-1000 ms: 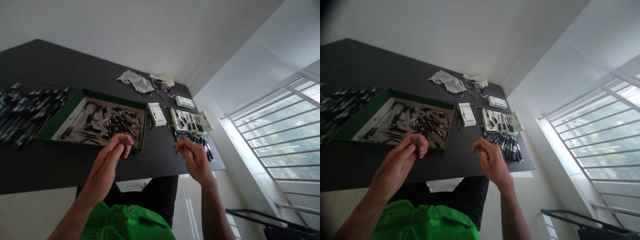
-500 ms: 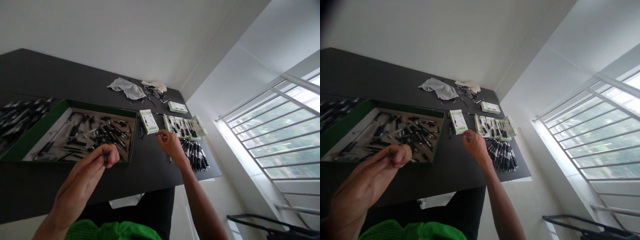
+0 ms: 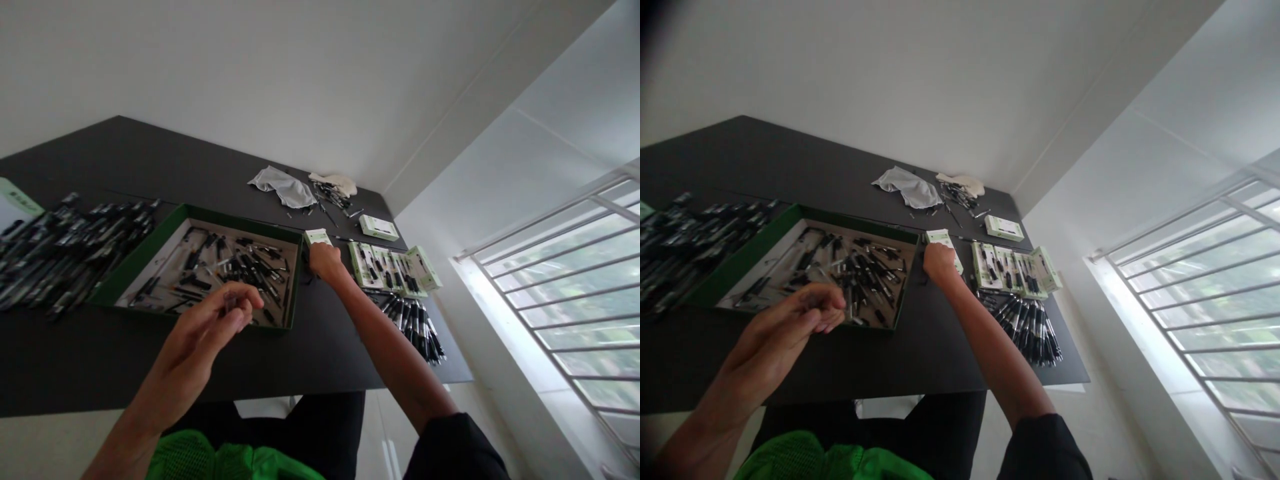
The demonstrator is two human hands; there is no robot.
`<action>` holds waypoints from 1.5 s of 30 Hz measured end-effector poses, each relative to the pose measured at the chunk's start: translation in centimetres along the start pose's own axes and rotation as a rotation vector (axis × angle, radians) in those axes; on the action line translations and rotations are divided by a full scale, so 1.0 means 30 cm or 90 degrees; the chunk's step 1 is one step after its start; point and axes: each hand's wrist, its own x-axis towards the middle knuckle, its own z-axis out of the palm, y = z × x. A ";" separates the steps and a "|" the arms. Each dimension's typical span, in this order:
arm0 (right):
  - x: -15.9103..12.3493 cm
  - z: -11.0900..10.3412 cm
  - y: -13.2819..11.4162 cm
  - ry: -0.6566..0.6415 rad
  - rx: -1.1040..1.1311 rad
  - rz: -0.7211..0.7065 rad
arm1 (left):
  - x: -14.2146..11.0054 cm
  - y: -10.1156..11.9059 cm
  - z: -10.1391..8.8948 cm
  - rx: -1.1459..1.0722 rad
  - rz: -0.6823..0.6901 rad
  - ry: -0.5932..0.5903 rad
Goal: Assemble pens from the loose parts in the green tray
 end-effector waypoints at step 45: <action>-0.608 -0.164 0.191 0.419 0.456 -0.570 | -0.021 0.006 0.148 0.173 0.061 -0.193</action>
